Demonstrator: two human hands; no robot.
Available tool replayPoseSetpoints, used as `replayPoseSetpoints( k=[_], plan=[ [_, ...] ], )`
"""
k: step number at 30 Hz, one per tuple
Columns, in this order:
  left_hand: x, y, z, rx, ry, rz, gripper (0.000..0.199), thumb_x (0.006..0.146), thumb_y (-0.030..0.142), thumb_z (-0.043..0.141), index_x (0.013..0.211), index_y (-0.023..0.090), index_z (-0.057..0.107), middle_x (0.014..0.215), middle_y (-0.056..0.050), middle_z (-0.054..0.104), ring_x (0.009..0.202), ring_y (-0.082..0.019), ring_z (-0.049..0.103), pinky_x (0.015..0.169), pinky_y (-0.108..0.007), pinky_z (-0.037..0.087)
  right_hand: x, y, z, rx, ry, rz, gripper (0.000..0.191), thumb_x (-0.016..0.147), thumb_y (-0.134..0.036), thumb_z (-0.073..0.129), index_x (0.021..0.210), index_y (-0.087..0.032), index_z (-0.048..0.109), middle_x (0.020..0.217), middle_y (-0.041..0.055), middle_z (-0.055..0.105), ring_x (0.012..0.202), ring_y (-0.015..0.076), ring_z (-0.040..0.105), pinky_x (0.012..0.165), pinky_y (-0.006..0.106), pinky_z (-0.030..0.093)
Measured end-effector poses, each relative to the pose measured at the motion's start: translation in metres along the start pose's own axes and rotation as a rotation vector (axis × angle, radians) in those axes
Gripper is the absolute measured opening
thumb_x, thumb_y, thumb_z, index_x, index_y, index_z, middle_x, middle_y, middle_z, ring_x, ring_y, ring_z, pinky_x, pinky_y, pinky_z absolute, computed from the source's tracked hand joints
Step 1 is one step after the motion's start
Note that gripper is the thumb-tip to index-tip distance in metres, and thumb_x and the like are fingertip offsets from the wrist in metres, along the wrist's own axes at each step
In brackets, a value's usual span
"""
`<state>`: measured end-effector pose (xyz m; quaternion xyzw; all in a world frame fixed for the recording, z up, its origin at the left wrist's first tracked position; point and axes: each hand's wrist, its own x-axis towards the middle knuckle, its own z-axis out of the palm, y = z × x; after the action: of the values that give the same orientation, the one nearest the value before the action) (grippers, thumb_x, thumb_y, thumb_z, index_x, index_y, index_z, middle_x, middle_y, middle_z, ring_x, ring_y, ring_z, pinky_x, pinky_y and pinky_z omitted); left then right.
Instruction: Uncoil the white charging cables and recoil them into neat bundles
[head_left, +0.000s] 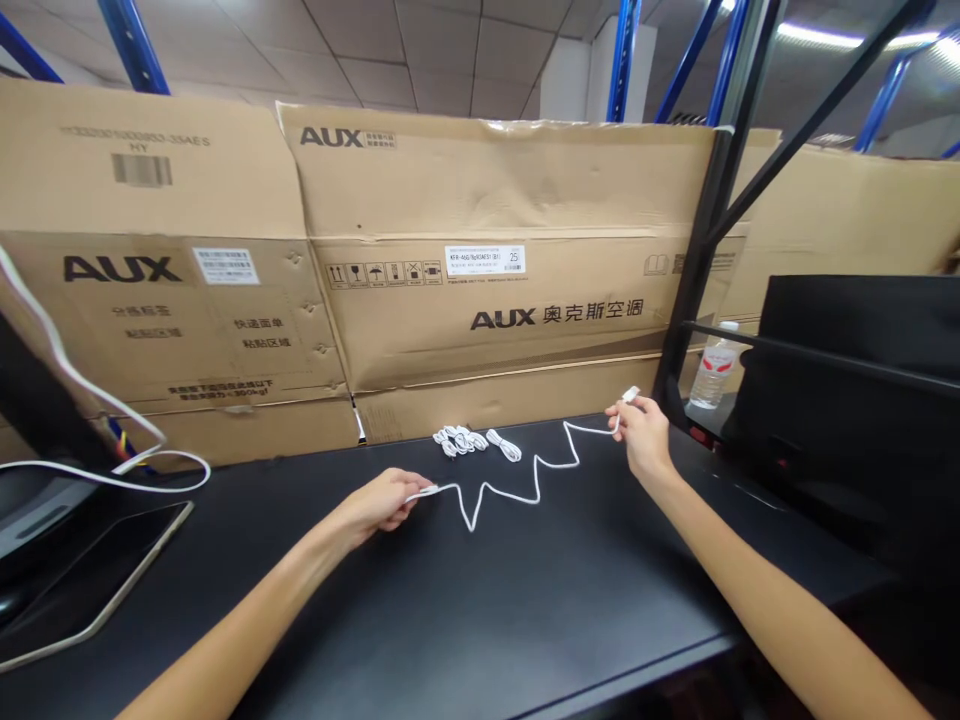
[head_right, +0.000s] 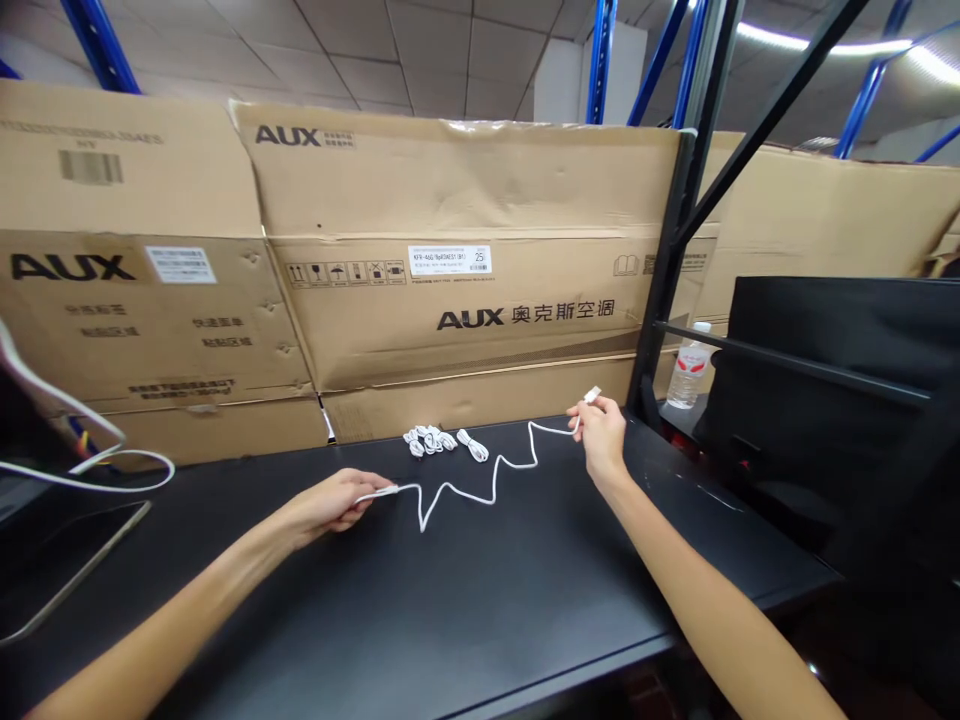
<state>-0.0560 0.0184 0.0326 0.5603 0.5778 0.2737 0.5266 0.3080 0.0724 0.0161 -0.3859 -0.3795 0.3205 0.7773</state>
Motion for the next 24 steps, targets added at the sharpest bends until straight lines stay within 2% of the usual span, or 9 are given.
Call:
replayPoseSetpoints(
  k=[1,3,5,7,10,13,16,19,24],
  plan=[
    [0.001,0.000,0.003,-0.005,0.077,0.066,0.035,0.062,0.034,0.064,0.090,0.013,0.066,0.049,0.007,0.041,0.039,-0.005,0.027,0.040,-0.019,0.012,-0.006,0.001,0.003,-0.034,-0.115,0.026,0.030,0.063,-0.030,0.068,0.080,-0.018,0.045,0.059,-0.0015,0.062,0.042,0.0090,0.050,0.030,0.016,0.033],
    [0.002,0.000,0.009,-0.005,0.190,0.181,0.039,0.067,0.037,0.062,0.097,0.014,0.065,0.061,0.002,0.056,0.044,-0.007,0.035,0.043,-0.019,0.018,-0.025,0.004,0.013,-0.110,-0.431,0.091,0.029,0.068,-0.032,0.066,0.082,-0.018,0.045,0.062,-0.0006,0.064,0.043,0.0097,0.052,0.032,0.017,0.035],
    [0.001,0.000,0.015,0.030,0.233,0.238,0.039,0.070,0.040,0.061,0.100,0.015,0.064,0.075,-0.003,0.065,0.051,-0.009,0.042,0.046,-0.019,0.023,-0.049,0.008,0.023,-0.177,-0.661,0.117,0.025,0.073,-0.034,0.062,0.083,-0.020,0.044,0.064,-0.0010,0.064,0.046,0.0112,0.055,0.034,0.018,0.038],
    [0.000,0.001,0.020,0.067,0.201,0.264,0.039,0.072,0.045,0.060,0.097,0.015,0.064,0.083,-0.005,0.069,0.056,-0.011,0.047,0.048,-0.019,0.026,-0.071,0.012,0.032,-0.272,-0.804,0.101,0.020,0.078,-0.033,0.057,0.090,-0.020,0.046,0.069,0.0006,0.065,0.054,0.0133,0.059,0.036,0.019,0.039],
    [-0.002,0.001,0.024,0.094,0.102,0.326,0.038,0.073,0.050,0.060,0.089,0.016,0.063,0.085,-0.005,0.070,0.053,-0.010,0.048,0.048,-0.020,0.029,-0.092,0.015,0.037,-0.429,-0.981,-0.076,0.010,0.085,-0.027,0.049,0.093,-0.020,0.051,0.076,0.0031,0.067,0.062,0.0137,0.061,0.048,0.022,0.046],
    [-0.002,0.000,0.029,0.154,0.097,0.426,0.032,0.073,0.047,0.062,0.080,0.016,0.063,0.074,-0.002,0.067,0.048,-0.009,0.045,0.048,-0.021,0.033,-0.099,0.016,0.036,-0.513,-1.062,-0.207,0.009,0.087,-0.023,0.046,0.092,-0.021,0.053,0.077,0.0031,0.068,0.065,0.0145,0.062,0.060,0.026,0.048],
    [-0.002,-0.005,0.038,0.185,0.125,0.531,0.026,0.076,0.042,0.061,0.075,0.016,0.064,0.067,-0.001,0.063,0.053,-0.012,0.052,0.054,-0.023,0.042,-0.099,0.016,0.034,-0.516,-1.062,-0.217,0.010,0.089,-0.024,0.045,0.095,-0.021,0.052,0.080,0.0035,0.069,0.068,0.0155,0.063,0.062,0.026,0.048],
    [-0.005,-0.011,0.049,0.262,0.139,0.625,0.022,0.080,0.037,0.057,0.075,0.016,0.065,0.071,-0.003,0.065,0.062,-0.015,0.059,0.062,-0.025,0.047,-0.100,0.016,0.035,-0.499,-1.049,-0.223,0.011,0.090,-0.025,0.043,0.096,-0.021,0.050,0.083,0.0039,0.068,0.070,0.0159,0.063,0.063,0.026,0.048],
    [-0.008,-0.015,0.059,0.398,0.152,0.734,0.021,0.085,0.033,0.052,0.081,0.018,0.067,0.078,-0.004,0.067,0.068,-0.015,0.062,0.065,-0.023,0.048,-0.104,0.013,0.036,-0.548,-1.068,-0.274,0.011,0.091,-0.026,0.042,0.094,-0.022,0.051,0.082,0.0031,0.067,0.071,0.0163,0.062,0.067,0.028,0.047]
  ],
)
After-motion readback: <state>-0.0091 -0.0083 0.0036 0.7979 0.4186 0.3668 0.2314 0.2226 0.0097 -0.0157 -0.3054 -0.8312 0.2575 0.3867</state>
